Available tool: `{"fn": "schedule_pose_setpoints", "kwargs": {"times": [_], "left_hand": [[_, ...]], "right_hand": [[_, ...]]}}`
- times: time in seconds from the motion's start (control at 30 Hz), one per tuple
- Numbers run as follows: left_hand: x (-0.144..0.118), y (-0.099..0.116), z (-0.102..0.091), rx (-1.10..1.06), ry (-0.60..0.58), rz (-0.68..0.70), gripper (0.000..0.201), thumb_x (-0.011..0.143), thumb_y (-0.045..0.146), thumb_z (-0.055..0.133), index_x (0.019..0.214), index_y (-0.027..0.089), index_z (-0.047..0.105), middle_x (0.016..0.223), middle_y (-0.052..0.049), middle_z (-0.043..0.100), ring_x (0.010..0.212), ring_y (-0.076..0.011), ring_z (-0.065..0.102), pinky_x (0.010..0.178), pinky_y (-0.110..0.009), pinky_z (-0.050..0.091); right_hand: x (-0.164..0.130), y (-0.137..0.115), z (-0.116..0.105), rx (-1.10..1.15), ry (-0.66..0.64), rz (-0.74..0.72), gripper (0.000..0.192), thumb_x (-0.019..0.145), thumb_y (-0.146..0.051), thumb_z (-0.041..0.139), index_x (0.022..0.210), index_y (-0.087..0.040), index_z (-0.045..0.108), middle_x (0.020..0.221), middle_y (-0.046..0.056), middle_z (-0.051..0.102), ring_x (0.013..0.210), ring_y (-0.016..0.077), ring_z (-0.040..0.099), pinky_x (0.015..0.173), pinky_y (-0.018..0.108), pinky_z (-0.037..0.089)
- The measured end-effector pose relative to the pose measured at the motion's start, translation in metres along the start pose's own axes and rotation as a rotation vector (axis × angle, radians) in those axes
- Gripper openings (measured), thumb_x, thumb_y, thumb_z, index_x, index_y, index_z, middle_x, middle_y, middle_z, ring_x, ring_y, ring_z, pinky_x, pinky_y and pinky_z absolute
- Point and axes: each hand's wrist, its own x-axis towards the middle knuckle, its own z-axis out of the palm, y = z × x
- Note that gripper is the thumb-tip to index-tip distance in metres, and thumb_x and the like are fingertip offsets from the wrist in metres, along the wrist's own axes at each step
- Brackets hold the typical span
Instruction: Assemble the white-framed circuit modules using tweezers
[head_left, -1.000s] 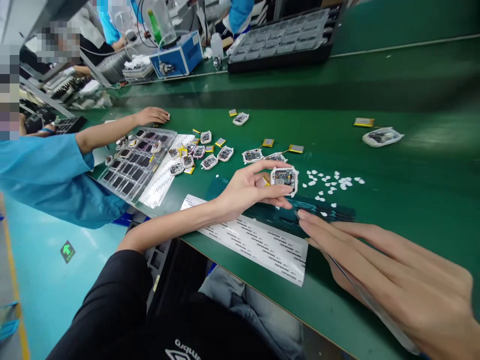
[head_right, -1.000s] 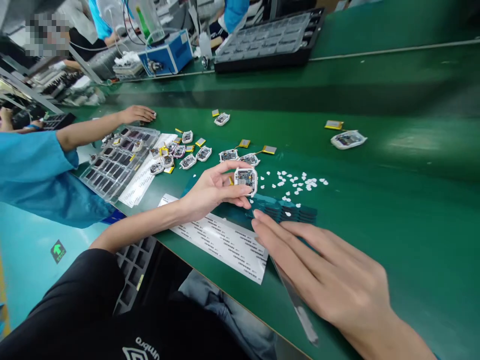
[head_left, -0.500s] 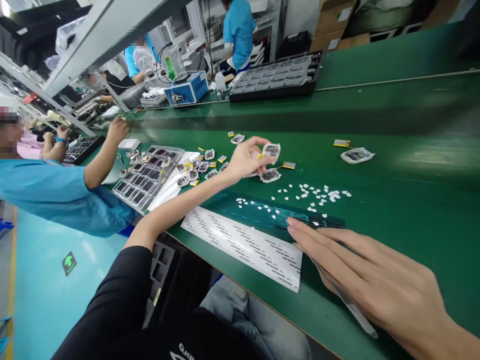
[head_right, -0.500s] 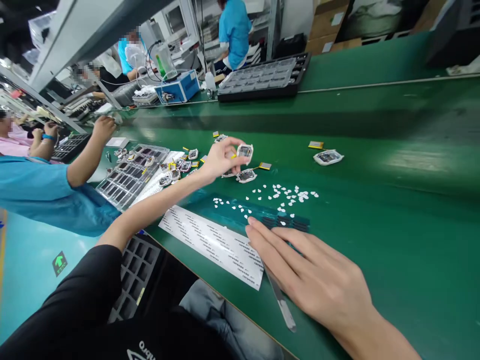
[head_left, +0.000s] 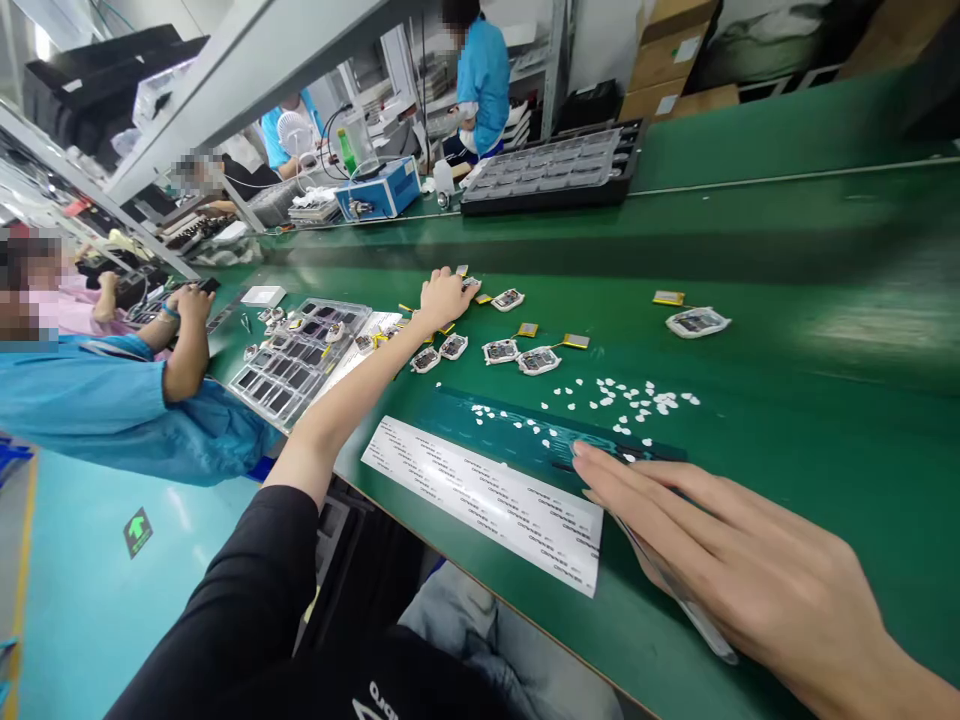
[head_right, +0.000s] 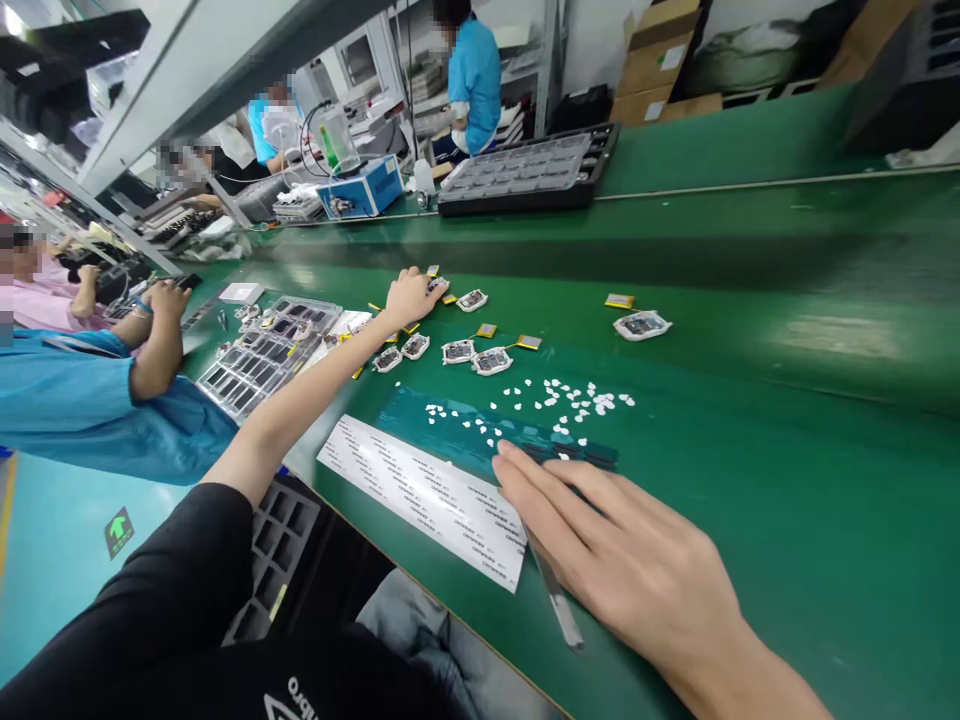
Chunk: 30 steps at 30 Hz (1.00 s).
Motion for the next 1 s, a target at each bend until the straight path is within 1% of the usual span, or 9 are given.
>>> {"fn": "schedule_pose_setpoints", "kwargs": {"times": [0.17,0.27,0.4,0.5,0.53,0.63,0.73,0.87,1.0], "left_hand": [[0.002,-0.007,-0.006,-0.154,0.017,-0.040,0.031,0.091,0.017,0.068,0.122,0.014,0.067,0.131,-0.020,0.068,0.129,-0.0347,0.057,0.111,-0.046,0.043],[0.000,-0.005,-0.019,-0.348,0.041,-0.021,0.033,0.080,0.005,0.070,0.111,0.018,0.071,0.111,-0.012,0.076,0.115,-0.0297,0.065,0.108,-0.043,0.046],[-0.016,0.009,-0.037,-0.674,0.108,-0.038,0.020,0.082,0.010,0.071,0.101,0.015,0.070,0.101,-0.008,0.077,0.096,-0.0205,0.071,0.095,-0.036,0.055],[-0.047,0.029,-0.046,-0.901,0.101,-0.055,0.013,0.088,0.017,0.068,0.100,0.016,0.067,0.105,-0.006,0.077,0.093,-0.0162,0.073,0.088,-0.031,0.058],[-0.061,0.036,-0.048,-1.004,0.060,-0.053,0.010,0.089,0.017,0.067,0.099,0.017,0.065,0.103,-0.006,0.077,0.092,-0.0150,0.074,0.087,-0.030,0.059],[-0.109,0.061,-0.051,-1.517,-0.286,-0.049,0.012,0.093,0.022,0.066,0.097,0.020,0.055,0.095,-0.003,0.077,0.080,-0.0150,0.076,0.083,-0.033,0.061],[-0.154,0.082,-0.047,-1.600,-0.576,0.008,0.023,0.094,0.035,0.070,0.099,0.021,0.052,0.085,0.000,0.075,0.058,-0.0122,0.072,0.071,-0.030,0.060],[-0.192,0.096,-0.035,-1.591,-0.688,0.092,0.024,0.092,0.031,0.074,0.106,0.018,0.060,0.083,0.002,0.068,0.058,-0.0088,0.068,0.064,-0.024,0.053],[-0.207,0.097,-0.022,-1.484,-0.623,0.161,0.021,0.091,0.015,0.071,0.111,0.015,0.067,0.086,0.000,0.066,0.065,-0.0065,0.061,0.065,-0.021,0.050]], "right_hand": [[0.003,-0.001,0.001,-0.033,0.015,-0.020,0.054,0.103,-0.010,0.055,0.155,-0.020,0.049,0.121,-0.002,0.078,0.090,0.0180,0.078,0.078,0.034,0.065],[0.004,-0.002,0.001,-0.035,0.015,-0.009,0.056,0.097,-0.004,0.061,0.151,-0.016,0.054,0.119,0.000,0.079,0.088,0.0179,0.077,0.077,0.033,0.063],[0.003,-0.002,0.000,0.009,-0.013,0.034,0.063,0.092,-0.001,0.068,0.151,-0.020,0.054,0.121,-0.001,0.078,0.089,0.0179,0.076,0.078,0.032,0.063],[0.002,-0.001,0.001,0.046,-0.026,0.069,0.069,0.090,-0.002,0.072,0.152,-0.022,0.052,0.121,-0.002,0.078,0.088,0.0182,0.076,0.076,0.032,0.063],[0.001,-0.001,0.001,0.060,-0.026,0.083,0.069,0.089,-0.002,0.073,0.152,-0.023,0.053,0.119,-0.001,0.079,0.087,0.0181,0.076,0.075,0.031,0.063],[0.000,0.000,0.002,0.117,0.009,0.150,0.056,0.091,-0.005,0.071,0.143,-0.023,0.060,0.109,0.000,0.081,0.084,0.0177,0.076,0.073,0.030,0.063],[0.001,0.000,0.004,0.185,0.068,0.255,0.031,0.097,-0.005,0.058,0.120,-0.023,0.070,0.099,0.000,0.081,0.086,0.0178,0.077,0.074,0.030,0.063],[0.007,-0.003,0.005,0.155,0.098,0.447,0.032,0.100,-0.001,0.046,0.094,-0.023,0.069,0.083,-0.001,0.077,0.065,0.0123,0.071,0.058,0.024,0.056],[0.011,-0.011,0.005,0.110,0.051,0.558,0.016,0.105,-0.017,0.053,0.110,-0.020,0.068,0.057,-0.009,0.053,0.036,0.0055,0.037,0.038,0.023,0.034]]}}
